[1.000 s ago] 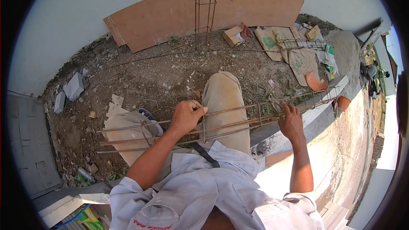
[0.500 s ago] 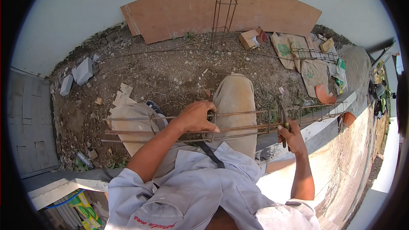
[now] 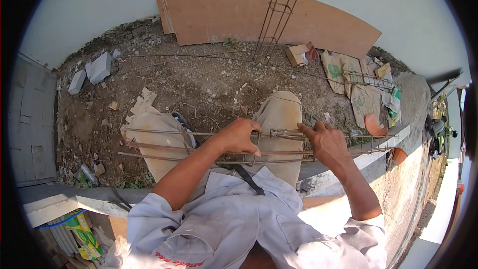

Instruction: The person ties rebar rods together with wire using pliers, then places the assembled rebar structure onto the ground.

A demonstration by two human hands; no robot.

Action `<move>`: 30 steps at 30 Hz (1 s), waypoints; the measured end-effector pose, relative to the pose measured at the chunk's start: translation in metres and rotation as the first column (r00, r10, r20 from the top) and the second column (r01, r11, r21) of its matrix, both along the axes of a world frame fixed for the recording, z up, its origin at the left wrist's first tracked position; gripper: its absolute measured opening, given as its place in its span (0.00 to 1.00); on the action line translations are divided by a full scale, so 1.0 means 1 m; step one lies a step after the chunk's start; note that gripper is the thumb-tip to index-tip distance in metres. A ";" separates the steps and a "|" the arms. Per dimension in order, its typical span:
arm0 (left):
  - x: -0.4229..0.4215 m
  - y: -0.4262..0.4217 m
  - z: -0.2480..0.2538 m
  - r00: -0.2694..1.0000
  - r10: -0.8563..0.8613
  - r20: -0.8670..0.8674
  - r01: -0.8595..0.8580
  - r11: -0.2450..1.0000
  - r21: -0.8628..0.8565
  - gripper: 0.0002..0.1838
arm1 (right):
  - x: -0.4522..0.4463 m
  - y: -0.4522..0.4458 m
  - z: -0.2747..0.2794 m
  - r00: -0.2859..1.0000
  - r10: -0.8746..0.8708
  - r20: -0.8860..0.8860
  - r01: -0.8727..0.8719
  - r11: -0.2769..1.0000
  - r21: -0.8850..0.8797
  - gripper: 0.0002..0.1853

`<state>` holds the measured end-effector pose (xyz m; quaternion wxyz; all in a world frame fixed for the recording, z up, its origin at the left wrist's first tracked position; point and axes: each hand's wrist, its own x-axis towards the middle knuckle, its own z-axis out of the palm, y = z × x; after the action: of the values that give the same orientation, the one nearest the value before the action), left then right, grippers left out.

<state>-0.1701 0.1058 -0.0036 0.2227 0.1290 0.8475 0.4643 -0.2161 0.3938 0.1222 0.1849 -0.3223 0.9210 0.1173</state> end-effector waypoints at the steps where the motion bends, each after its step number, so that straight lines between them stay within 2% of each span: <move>1: -0.001 -0.001 -0.002 1.000 -0.001 0.014 0.001 1.000 0.017 0.45 | -0.001 -0.004 0.002 1.000 0.010 -0.015 -0.010 1.000 -0.001 0.33; 2: -0.001 -0.002 -0.003 1.000 0.002 0.022 -0.002 1.000 0.019 0.44 | -0.001 -0.005 0.003 0.999 0.018 -0.029 -0.018 1.000 -0.002 0.35; 5: -0.002 -0.002 -0.004 1.000 0.008 0.030 -0.009 1.000 0.021 0.42 | -0.008 -0.002 -0.014 0.902 0.297 -0.314 -0.295 0.954 0.055 0.36; 8: -0.002 -0.002 -0.005 1.000 0.022 0.013 -0.022 0.999 0.025 0.41 | -0.012 -0.015 -0.013 0.887 0.305 -0.347 -0.324 0.946 0.005 0.35; 11: -0.001 0.000 -0.004 0.999 0.036 0.027 -0.037 0.999 0.011 0.42 | -0.018 -0.026 -0.010 0.869 0.366 -0.334 -0.374 0.926 0.043 0.34; 14: -0.003 0.001 -0.001 0.998 0.035 0.052 -0.034 0.999 -0.020 0.41 | -0.026 -0.038 -0.007 0.837 0.428 -0.341 -0.446 0.895 0.031 0.28; 17: 0.000 0.000 -0.005 0.998 0.063 0.021 -0.064 0.998 0.026 0.41 | -0.036 -0.052 -0.008 0.826 0.488 -0.281 -0.436 0.870 0.228 0.21; 20: 0.000 0.000 -0.007 0.998 0.058 0.011 -0.059 0.997 0.041 0.41 | -0.046 -0.062 0.003 0.679 0.615 -0.400 -0.559 0.787 0.261 0.14; 23: -0.001 0.000 -0.001 0.999 0.028 0.025 -0.027 1.000 -0.005 0.42 | -0.065 -0.067 -0.009 0.863 0.483 -0.152 -0.440 0.864 0.245 0.11; 25: -0.002 0.000 0.001 0.999 0.003 0.049 0.000 0.999 -0.054 0.43 | -0.078 -0.068 -0.017 0.838 0.522 -0.157 -0.488 0.847 0.212 0.10; 28: 0.004 0.003 -0.007 0.996 0.076 -0.054 -0.076 0.997 0.003 0.37 | -0.090 -0.076 -0.022 0.848 0.516 -0.123 -0.494 0.853 0.168 0.10; 30: 0.003 0.002 -0.009 0.994 0.074 -0.081 -0.073 0.997 0.014 0.38 | -0.092 -0.086 -0.018 0.863 0.498 -0.083 -0.480 0.860 0.172 0.10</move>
<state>-0.1676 0.1079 -0.0128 0.1701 0.1178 0.8574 0.4713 -0.3080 0.3081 0.1044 0.1142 -0.5234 0.8074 0.2472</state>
